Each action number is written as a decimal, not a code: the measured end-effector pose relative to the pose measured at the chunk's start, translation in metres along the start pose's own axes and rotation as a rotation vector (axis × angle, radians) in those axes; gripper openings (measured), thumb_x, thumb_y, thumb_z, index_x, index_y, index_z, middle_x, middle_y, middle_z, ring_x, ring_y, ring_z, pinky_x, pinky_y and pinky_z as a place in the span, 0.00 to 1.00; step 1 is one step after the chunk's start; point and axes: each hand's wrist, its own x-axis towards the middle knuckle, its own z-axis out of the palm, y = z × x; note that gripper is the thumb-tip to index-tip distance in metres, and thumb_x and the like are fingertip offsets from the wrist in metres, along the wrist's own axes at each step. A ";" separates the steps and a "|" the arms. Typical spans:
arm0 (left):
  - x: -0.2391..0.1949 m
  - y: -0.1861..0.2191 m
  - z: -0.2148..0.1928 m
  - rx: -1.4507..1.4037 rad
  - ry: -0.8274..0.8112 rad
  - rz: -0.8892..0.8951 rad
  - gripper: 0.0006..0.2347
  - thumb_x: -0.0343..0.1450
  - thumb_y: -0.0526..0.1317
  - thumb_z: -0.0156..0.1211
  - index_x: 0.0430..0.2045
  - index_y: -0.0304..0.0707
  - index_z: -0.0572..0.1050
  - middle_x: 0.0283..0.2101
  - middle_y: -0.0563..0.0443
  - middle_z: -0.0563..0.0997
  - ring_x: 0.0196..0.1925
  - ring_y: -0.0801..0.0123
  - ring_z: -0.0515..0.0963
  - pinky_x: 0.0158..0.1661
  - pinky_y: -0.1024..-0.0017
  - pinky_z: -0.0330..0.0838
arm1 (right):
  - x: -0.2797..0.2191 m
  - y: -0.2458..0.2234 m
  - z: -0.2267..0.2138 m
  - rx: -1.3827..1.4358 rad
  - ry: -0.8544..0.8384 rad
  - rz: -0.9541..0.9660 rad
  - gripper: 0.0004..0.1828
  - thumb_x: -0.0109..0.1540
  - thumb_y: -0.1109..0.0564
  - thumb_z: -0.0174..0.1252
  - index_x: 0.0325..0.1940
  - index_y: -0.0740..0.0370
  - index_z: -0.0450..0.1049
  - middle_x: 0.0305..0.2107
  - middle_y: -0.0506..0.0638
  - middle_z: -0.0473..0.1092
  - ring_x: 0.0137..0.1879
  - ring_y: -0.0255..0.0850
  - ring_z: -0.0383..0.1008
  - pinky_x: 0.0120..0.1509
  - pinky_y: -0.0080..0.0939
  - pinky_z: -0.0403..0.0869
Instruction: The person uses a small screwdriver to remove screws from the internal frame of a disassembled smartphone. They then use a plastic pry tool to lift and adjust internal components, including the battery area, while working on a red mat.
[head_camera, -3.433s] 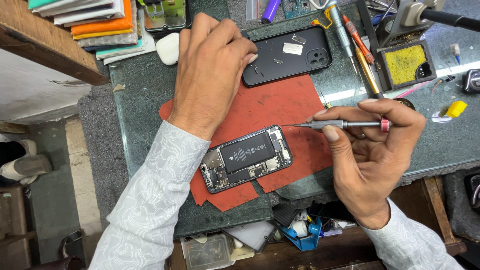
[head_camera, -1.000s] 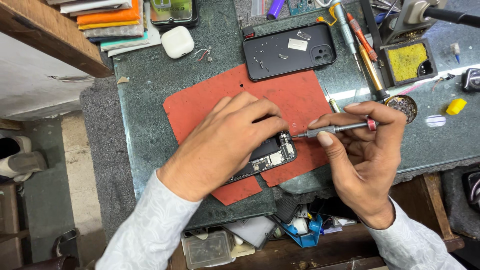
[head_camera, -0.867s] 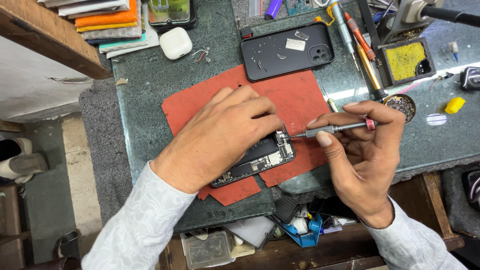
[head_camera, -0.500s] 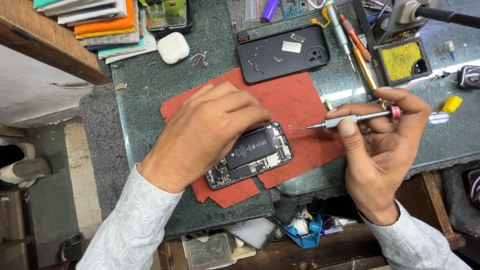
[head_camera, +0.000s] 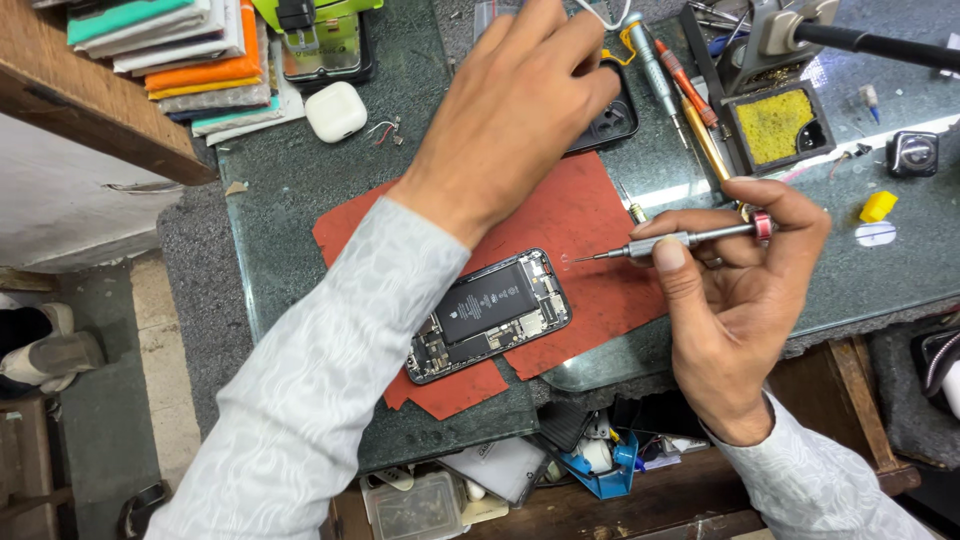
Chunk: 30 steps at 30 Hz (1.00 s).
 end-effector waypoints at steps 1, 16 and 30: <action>0.004 -0.002 0.005 -0.033 0.006 -0.022 0.03 0.69 0.36 0.62 0.33 0.40 0.81 0.41 0.49 0.75 0.47 0.58 0.74 0.47 0.61 0.72 | -0.001 0.000 0.000 0.009 -0.004 -0.003 0.22 0.77 0.68 0.54 0.67 0.61 0.49 0.47 0.62 0.74 0.49 0.37 0.77 0.56 0.30 0.77; 0.011 -0.018 0.032 -0.110 -0.069 0.005 0.07 0.70 0.34 0.58 0.36 0.41 0.83 0.39 0.53 0.79 0.49 0.57 0.75 0.50 0.61 0.72 | 0.001 0.004 0.001 0.046 -0.026 -0.007 0.22 0.75 0.70 0.53 0.67 0.62 0.50 0.46 0.62 0.75 0.49 0.37 0.77 0.57 0.31 0.78; -0.041 0.018 -0.051 -0.151 0.033 -0.162 0.06 0.75 0.30 0.63 0.45 0.35 0.79 0.44 0.50 0.80 0.51 0.58 0.76 0.54 0.63 0.72 | 0.001 -0.001 0.001 -0.019 -0.012 0.031 0.23 0.74 0.69 0.54 0.66 0.62 0.49 0.45 0.62 0.75 0.49 0.38 0.77 0.56 0.31 0.77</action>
